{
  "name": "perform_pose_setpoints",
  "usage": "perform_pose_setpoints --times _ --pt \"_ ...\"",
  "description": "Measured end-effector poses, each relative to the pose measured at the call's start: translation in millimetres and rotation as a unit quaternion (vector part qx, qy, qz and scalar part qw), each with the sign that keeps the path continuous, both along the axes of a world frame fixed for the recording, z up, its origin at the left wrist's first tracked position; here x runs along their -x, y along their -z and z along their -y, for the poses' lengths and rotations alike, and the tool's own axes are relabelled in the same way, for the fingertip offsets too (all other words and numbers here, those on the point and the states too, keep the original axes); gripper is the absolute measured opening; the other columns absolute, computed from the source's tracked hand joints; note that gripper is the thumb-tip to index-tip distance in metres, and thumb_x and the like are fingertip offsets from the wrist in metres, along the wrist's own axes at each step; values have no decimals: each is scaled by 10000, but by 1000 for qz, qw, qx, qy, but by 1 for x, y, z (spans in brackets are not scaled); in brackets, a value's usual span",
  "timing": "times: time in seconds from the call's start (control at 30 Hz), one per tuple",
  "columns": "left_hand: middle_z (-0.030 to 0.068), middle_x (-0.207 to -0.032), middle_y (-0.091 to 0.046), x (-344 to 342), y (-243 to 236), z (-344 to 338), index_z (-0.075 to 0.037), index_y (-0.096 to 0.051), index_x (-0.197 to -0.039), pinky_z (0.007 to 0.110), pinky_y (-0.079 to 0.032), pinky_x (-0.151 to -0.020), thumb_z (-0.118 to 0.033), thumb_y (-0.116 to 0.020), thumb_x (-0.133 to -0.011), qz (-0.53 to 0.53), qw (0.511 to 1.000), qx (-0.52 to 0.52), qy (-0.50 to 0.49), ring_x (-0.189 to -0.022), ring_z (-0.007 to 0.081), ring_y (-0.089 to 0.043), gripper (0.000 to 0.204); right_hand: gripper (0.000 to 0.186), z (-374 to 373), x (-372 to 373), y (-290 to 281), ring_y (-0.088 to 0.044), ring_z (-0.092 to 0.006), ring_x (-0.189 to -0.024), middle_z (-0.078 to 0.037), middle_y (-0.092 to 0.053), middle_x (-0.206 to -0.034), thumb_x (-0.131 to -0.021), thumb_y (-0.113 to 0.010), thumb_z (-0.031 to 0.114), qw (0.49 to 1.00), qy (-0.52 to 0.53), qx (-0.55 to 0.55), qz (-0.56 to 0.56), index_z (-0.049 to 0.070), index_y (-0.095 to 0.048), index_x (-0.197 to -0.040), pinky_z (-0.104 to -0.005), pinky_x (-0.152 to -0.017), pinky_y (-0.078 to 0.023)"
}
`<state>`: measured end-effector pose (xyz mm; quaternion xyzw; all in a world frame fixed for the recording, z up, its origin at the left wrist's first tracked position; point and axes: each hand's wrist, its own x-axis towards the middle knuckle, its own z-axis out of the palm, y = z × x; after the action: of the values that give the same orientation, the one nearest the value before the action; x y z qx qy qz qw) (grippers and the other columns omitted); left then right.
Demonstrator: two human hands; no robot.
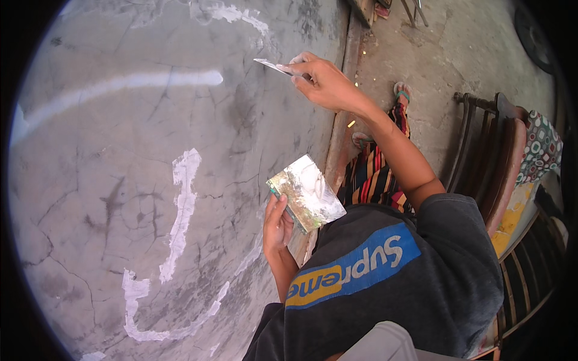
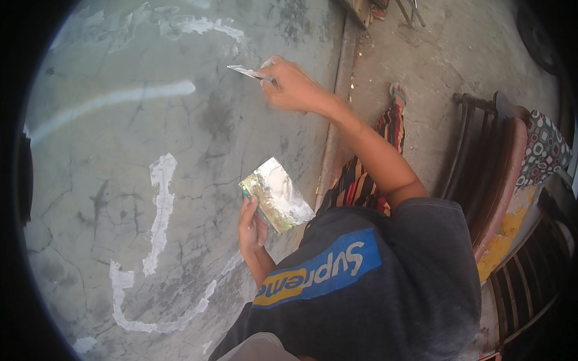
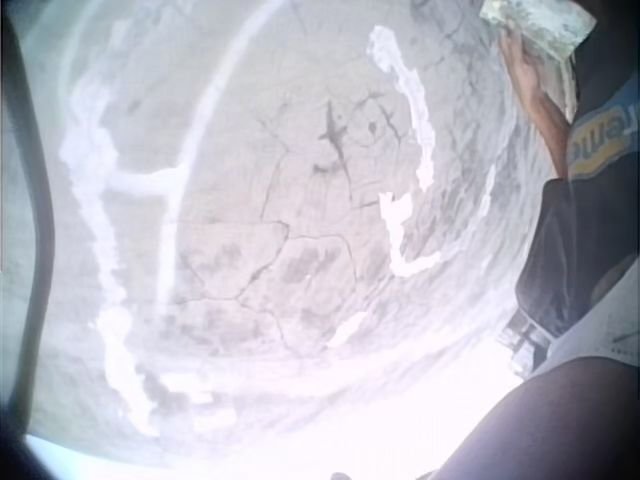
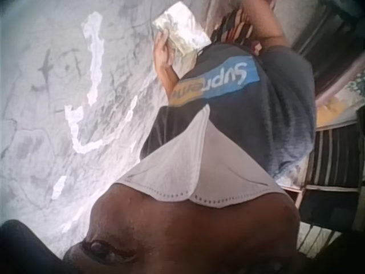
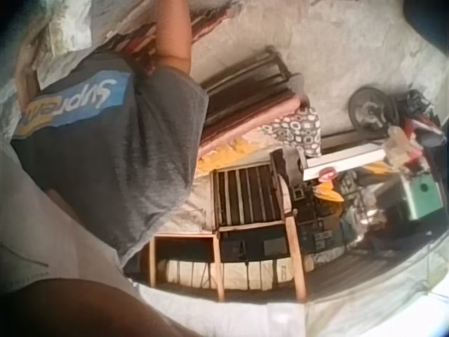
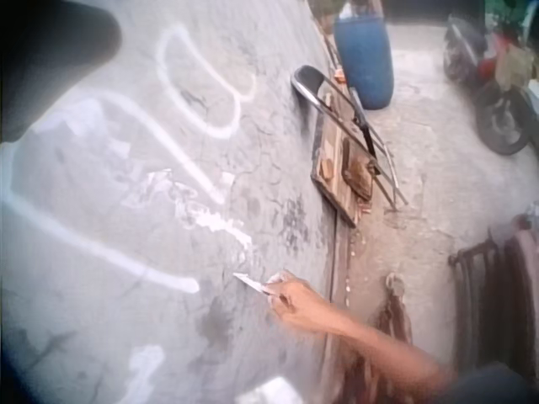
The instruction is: The person uses a putty knife to apply white plaster onto a cracked concrete wall, repeatedly scooping material from a small rectangular board and smoothing it into cracks and uneven areas.
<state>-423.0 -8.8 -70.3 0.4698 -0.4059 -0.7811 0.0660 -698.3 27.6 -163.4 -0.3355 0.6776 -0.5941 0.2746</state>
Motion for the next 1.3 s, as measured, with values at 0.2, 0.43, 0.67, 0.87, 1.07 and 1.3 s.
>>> perform_pose_setpoints --times 0.2,0.43,0.67,0.87,1.07,1.3 --pt "102 -1249 -552 -1 -2 -1 16 -375 -1347 282 -472 -920 -192 -461 -980 3 1000 10 11 -1072 149 -586 431 346 13 16 -9 -470 -128 -658 -61 -484 -862 -886 -533 85 995 45 -22 89 15 -593 -1220 -280 -606 -410" --pt "105 -1236 -553 14 8 -6 -7 -412 -1311 346 -471 -934 -287 -468 -971 23 999 24 -18 -1119 189 -561 444 374 -55 7 1 -496 -108 -552 -65 -549 -877 -935 -493 109 975 -62 133 169 40 -529 -1301 -248 -442 -413" --pt "150 -1247 -536 25 24 -5 13 -399 -1321 377 -471 -938 -188 -466 -950 -39 999 -8 12 -1108 226 -567 427 373 -135 -84 -24 -459 -71 -531 -17 -608 -814 -974 -498 157 937 8 124 325 61 -504 -1335 -244 -493 -398" --pt "132 -1171 -591 24 31 -17 29 -479 -1277 339 -483 -886 -156 -487 -928 -111 991 -68 -8 -1054 207 -593 395 452 -134 -96 -42 -500 -164 -557 -100 -596 -736 -826 -646 28 977 -47 153 -144 59 -571 -1270 -279 -551 -444" --pt "110 -1205 -576 30 -3 -50 -8 -437 -1334 336 -483 -892 -157 -483 -934 -119 982 -79 -123 -1066 201 -590 429 507 -126 -83 -67 -455 -193 -543 -83 -490 -664 -798 -653 -10 950 -166 194 -177 89 -564 -1288 -306 -520 -415" --pt "106 -1174 -588 53 -32 -104 -36 -446 -1311 369 -521 -830 -170 -464 -934 -93 975 -47 -196 -1004 204 -611 401 505 -154 -72 -90 -421 -203 -540 -86 -429 -639 -804 -639 -22 950 -183 201 -152 106 -568 -1288 -313 -509 -390"
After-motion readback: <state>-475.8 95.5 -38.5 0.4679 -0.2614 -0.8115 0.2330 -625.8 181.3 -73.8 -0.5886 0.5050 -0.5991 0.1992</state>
